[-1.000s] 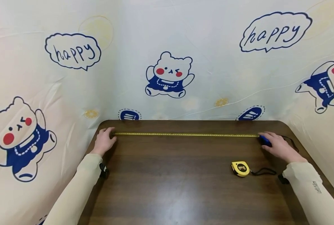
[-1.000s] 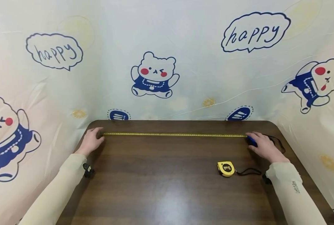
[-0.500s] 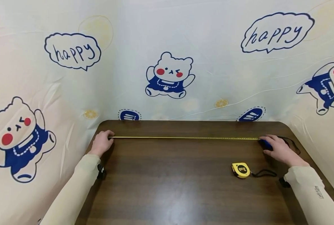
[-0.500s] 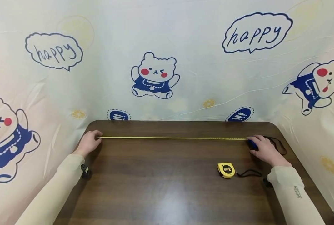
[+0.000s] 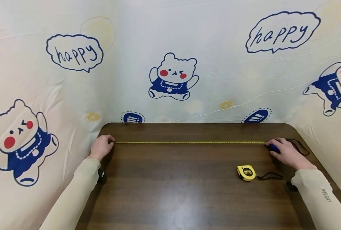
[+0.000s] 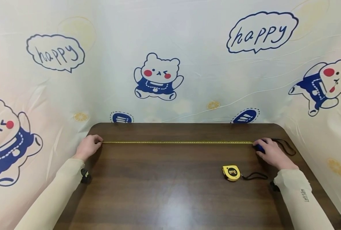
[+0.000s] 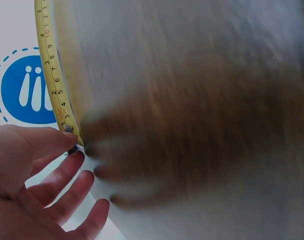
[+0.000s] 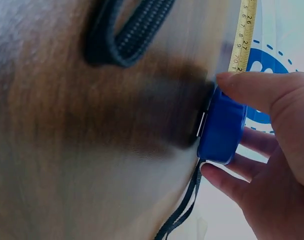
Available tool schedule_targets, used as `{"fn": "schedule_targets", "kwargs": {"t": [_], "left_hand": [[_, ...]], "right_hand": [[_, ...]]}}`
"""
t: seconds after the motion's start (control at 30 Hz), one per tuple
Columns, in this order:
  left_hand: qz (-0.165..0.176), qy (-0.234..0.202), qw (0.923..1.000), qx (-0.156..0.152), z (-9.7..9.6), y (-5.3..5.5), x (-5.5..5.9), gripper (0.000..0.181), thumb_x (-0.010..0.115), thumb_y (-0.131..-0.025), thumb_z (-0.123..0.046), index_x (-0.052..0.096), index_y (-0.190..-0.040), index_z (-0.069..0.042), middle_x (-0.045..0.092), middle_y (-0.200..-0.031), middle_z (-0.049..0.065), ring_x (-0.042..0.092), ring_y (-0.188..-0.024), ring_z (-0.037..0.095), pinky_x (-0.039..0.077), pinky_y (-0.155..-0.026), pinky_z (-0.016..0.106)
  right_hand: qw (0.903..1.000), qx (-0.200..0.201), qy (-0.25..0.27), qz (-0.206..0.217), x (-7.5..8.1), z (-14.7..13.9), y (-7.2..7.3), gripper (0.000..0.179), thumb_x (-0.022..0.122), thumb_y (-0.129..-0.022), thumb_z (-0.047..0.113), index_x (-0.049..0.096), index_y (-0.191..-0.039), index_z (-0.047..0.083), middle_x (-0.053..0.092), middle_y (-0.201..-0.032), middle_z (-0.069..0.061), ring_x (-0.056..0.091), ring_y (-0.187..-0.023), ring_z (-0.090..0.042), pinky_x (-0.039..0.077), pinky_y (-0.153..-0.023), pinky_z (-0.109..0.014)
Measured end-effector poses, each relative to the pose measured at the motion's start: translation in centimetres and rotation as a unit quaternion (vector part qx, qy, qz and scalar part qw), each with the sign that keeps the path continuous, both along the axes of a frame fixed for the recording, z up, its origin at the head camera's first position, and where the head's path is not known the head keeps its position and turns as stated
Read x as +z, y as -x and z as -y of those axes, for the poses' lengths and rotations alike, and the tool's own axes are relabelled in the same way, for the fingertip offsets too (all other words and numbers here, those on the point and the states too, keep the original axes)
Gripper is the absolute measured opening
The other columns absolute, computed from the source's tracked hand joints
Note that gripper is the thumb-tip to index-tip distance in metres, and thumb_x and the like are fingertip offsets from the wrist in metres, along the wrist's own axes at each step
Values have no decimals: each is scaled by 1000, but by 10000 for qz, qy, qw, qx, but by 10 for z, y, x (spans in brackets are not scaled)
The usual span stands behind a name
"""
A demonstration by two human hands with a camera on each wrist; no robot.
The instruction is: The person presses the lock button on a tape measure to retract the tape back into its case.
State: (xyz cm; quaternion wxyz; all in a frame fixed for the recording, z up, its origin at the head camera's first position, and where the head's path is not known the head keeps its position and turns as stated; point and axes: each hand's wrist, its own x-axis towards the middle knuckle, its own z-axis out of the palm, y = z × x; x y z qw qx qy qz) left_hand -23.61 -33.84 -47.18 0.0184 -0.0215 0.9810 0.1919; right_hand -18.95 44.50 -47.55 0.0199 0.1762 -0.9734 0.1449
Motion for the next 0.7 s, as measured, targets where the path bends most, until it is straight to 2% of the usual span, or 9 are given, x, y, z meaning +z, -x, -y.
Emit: {"fn": "schedule_targets", "kwargs": {"t": [0.17,0.23,0.33,0.53,0.7], "left_hand": [[161,67,9998,-7,-2,3,2,23,60,-100,-11,73,-117,-2,65,-127,29,62,-112,50,51,-79,64],[162,63,9998,-48,-3,3,2,22,60,-100,-11,74,-116,-3,66,-127,28,62,-112,49,51,-80,64],[108,65,9999,-82,-2,2,3,20,61,-100,-10,75,-113,-3,67,-124,27,63,-111,48,51,-80,63],[-60,14,9998,-184,3,0,2,17,64,-99,-8,76,-109,-5,70,-120,25,64,-109,48,51,-81,63],[-210,47,9994,-275,10,-3,1,14,65,-98,-6,76,-107,-3,71,-115,25,65,-107,48,51,-82,64]], "right_hand": [[9998,50,-105,-130,0,-4,-4,28,79,-83,-7,64,-105,3,55,-121,-39,50,-110,-62,37,-90,-76],[9998,4,-200,-60,-1,-6,-4,29,77,-82,-9,64,-104,3,55,-121,-38,50,-111,-62,36,-91,-76],[9996,-11,-280,-18,-2,-9,-2,31,75,-82,-11,64,-107,4,56,-121,-38,51,-110,-63,38,-90,-76],[9994,237,-224,-110,-4,-12,0,36,75,-82,-12,64,-113,2,55,-116,-40,56,-104,-63,48,-82,-74],[9976,526,-116,-427,-4,-9,0,34,79,-79,-12,69,-108,4,59,-110,-33,60,-98,-55,51,-79,-69]]}}
